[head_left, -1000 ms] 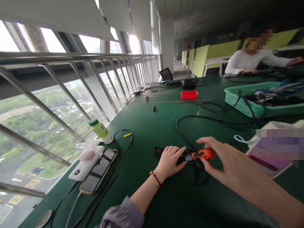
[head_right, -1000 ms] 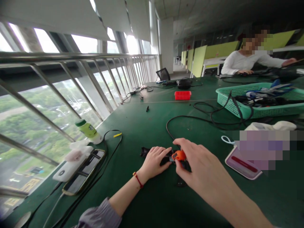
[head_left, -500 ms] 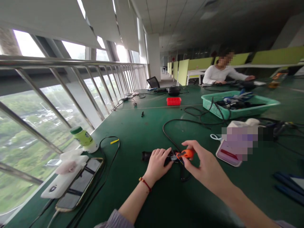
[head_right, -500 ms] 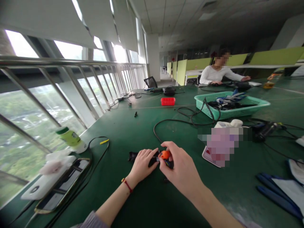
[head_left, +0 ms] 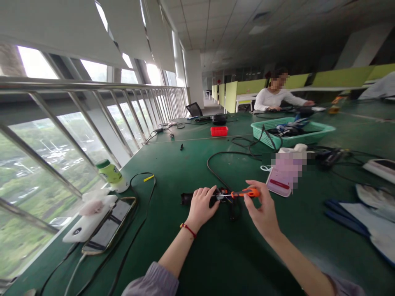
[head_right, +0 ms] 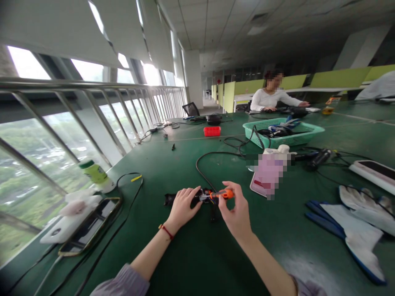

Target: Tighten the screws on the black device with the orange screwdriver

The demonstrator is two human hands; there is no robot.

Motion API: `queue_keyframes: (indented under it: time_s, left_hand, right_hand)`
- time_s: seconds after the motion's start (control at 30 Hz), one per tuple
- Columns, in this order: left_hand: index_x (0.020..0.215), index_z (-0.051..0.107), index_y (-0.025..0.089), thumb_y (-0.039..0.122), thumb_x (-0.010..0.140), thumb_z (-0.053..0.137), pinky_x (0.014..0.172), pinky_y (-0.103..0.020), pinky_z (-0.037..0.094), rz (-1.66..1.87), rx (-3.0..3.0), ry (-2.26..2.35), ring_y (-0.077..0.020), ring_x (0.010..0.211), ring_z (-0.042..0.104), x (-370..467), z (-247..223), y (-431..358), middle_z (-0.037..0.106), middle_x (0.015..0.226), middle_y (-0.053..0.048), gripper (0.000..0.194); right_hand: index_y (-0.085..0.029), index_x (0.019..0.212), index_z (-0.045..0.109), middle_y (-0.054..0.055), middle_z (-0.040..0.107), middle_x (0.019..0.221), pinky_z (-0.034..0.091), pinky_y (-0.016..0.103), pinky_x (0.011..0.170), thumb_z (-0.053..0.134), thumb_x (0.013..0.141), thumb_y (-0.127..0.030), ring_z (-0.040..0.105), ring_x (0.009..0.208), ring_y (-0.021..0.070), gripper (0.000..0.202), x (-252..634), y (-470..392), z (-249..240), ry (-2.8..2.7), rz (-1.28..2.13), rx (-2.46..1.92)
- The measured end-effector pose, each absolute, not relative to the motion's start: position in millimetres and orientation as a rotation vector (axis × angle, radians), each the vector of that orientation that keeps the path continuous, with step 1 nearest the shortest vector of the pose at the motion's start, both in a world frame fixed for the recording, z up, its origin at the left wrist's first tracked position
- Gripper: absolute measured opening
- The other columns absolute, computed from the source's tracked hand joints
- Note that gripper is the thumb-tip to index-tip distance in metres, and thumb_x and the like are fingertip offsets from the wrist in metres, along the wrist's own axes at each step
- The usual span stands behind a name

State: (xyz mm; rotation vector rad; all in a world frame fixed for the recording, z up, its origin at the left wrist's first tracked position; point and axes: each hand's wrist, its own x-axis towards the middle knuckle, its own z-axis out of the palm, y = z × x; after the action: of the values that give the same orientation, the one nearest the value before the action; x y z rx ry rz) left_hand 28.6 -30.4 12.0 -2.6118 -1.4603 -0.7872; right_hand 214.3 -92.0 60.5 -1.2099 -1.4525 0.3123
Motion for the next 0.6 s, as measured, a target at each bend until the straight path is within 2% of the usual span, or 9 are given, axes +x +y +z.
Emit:
queue_keyframes:
  time_s: [0.07,0.17,0.3,0.37,0.5,0.6]
  left_hand:
    - [0.124,0.044,0.021,0.033,0.083,0.049,0.084,-0.038,0.040,-0.791,-2.599,-1.451,-0.0201,0.092,0.050,29,11,-34,0.058,0.101,-0.005,0.043]
    - [0.124,0.044,0.020,0.034,0.083,0.047,0.084,-0.037,0.040,-0.771,-2.572,-1.455,-0.0202,0.093,0.050,30,9,-38,0.058,0.101,-0.005,0.043]
    - [0.124,0.044,0.019,0.035,0.085,0.046,0.084,-0.037,0.039,-0.730,-2.554,-1.451,-0.0206,0.093,0.050,31,8,-40,0.058,0.102,-0.005,0.043]
    - [0.124,0.044,0.019,0.036,0.085,0.046,0.084,-0.036,0.039,-0.722,-2.558,-1.440,-0.0205,0.094,0.050,32,7,-40,0.058,0.102,-0.005,0.043]
    - [0.125,0.044,0.020,0.038,0.085,0.046,0.083,-0.036,0.039,-0.723,-2.552,-1.436,-0.0206,0.093,0.050,31,5,-40,0.058,0.102,-0.004,0.044]
    - [0.124,0.044,0.019,0.038,0.085,0.047,0.084,-0.035,0.039,-0.749,-2.554,-1.434,-0.0203,0.093,0.050,30,4,-39,0.059,0.103,-0.004,0.044]
  right_hand:
    - [-0.018,0.102,0.050,0.006,0.057,0.093,0.048,0.029,0.071,0.048,0.082,-0.026,0.059,0.078,0.0156,0.021,217,-93,51,-1.403,0.290,-1.207]
    - [-0.018,0.086,0.054,0.002,0.058,0.075,0.047,0.026,0.059,0.050,0.082,-0.030,0.057,0.064,0.0136,0.014,221,-92,39,-1.338,0.259,-1.196]
    - [-0.018,0.076,0.055,0.001,0.057,0.071,0.045,0.025,0.057,0.056,0.077,-0.029,0.055,0.062,0.0130,0.011,224,-90,30,-1.308,0.230,-1.158]
    - [-0.019,0.081,0.055,0.001,0.056,0.074,0.046,0.026,0.061,0.057,0.075,-0.026,0.055,0.065,0.0132,0.009,223,-91,28,-1.307,0.219,-1.127]
    - [-0.019,0.095,0.050,0.003,0.054,0.088,0.048,0.029,0.070,0.056,0.074,-0.021,0.056,0.076,0.0141,0.022,219,-91,22,-1.309,0.211,-1.050]
    - [-0.019,0.093,0.051,0.003,0.054,0.087,0.048,0.028,0.069,0.055,0.074,-0.020,0.055,0.075,0.0136,0.020,216,-91,20,-1.299,0.212,-1.040]
